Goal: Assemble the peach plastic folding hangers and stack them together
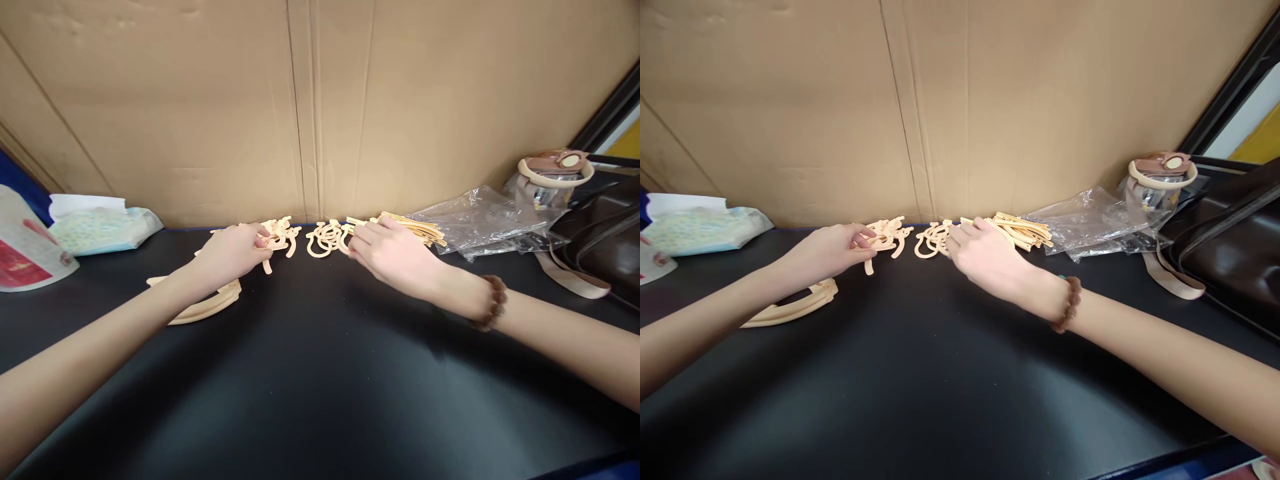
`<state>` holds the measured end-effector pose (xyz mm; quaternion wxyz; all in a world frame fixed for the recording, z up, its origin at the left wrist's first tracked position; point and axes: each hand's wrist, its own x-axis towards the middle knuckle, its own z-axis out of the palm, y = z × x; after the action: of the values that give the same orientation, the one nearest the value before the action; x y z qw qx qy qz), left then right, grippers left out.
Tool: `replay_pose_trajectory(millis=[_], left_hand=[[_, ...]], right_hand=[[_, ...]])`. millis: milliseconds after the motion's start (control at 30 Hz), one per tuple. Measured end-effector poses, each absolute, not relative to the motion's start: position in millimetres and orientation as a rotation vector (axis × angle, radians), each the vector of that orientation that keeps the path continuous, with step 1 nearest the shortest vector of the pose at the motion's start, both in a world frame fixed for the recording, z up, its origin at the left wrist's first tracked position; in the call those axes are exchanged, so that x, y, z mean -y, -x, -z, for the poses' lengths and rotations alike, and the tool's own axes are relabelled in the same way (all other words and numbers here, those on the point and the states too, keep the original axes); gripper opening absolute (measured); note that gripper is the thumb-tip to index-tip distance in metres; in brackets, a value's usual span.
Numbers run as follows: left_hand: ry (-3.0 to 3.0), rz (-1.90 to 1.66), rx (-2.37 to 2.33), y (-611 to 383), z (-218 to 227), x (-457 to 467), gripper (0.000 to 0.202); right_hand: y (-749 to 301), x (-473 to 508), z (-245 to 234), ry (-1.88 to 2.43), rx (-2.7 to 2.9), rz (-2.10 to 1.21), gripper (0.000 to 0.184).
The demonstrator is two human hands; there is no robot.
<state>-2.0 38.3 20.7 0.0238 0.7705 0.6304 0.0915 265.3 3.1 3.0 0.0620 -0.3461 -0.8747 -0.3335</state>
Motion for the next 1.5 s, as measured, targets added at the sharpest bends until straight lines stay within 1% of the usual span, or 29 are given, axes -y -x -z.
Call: replay_pose_trajectory(millis=[100,200,333,400,500,567,700,767,833,900,1000,1067,1167,1233,1333,1400,1500], left_hand=[[-2.419,-0.336,-1.946,1.0,-18.8,-37.4,0.040],[-2.494,-0.436,-1.897,3.1,-16.2,-36.9,0.034],[-2.581,-0.554,-1.788,5.3,-12.4,-29.8,0.027],[-2.610,-0.611,-1.743,2.3,-10.7,-21.2,0.025],[-2.642,-0.681,-1.673,-8.7,-9.6,-2.2,0.018],[-2.674,-0.721,-1.603,-18.7,-9.8,12.2,0.014],[-2.816,-0.798,-1.327,-37.8,-8.7,38.7,0.010],[-2.753,-0.710,-1.235,-44.7,-5.1,49.2,0.008],[-2.534,-0.543,-1.233,-49.4,0.1,57.9,0.006],[-2.291,-0.405,-1.260,-52.1,5.0,64.9,0.009],[-2.143,-0.373,-1.232,-52.7,7.8,71.4,0.027],[-2.199,-0.415,-1.181,-50.6,5.8,71.8,0.034],[-2.395,-0.400,-1.204,-38.6,-1.7,64.8,0.037],[-2.571,-0.298,-1.304,-20.5,-7.6,57.0,0.044],[-2.791,-0.103,-1.437,21.9,-12.8,49.5,0.052],[-2.818,-0.149,-1.566,52.9,-11.9,50.1,0.051],[-2.694,-0.299,-1.802,87.3,-5.4,55.9,0.062]], right_hand=[[-260.7,28.3,3.2,0.765,2.662,0.853,0.021],[-253.4,57.6,10.2,0.656,2.690,0.664,0.020],[-256.3,59.8,6.3,0.714,2.667,0.430,0.033],[-268.8,42.8,-0.1,0.857,2.585,0.425,0.032],[-297.2,10.1,-7.0,1.176,2.391,0.540,0.024],[-314.7,-6.7,-7.0,1.342,2.325,0.609,0.024],[-327.1,-17.1,2.7,1.347,2.394,0.584,0.024],[-322.7,-14.5,9.0,1.281,2.486,0.541,0.026],[-316.2,-10.7,13.4,1.222,2.568,0.501,0.028],[-311.0,-7.3,14.2,1.193,2.612,0.483,0.029],[-308.2,-3.6,9.1,1.202,2.610,0.440,0.036],[-308.7,-1.9,4.6,1.218,2.585,0.445,0.039],[-309.4,1.2,0.6,1.204,2.604,0.521,0.035],[-308.1,5.4,-0.5,1.204,2.655,0.585,0.035],[-301.5,18.5,-1.9,1.235,2.721,0.705,0.040],[-294.9,32.4,-3.0,1.221,2.749,0.760,0.042],[-285.3,57.0,-6.7,1.086,2.769,0.734,0.037]])
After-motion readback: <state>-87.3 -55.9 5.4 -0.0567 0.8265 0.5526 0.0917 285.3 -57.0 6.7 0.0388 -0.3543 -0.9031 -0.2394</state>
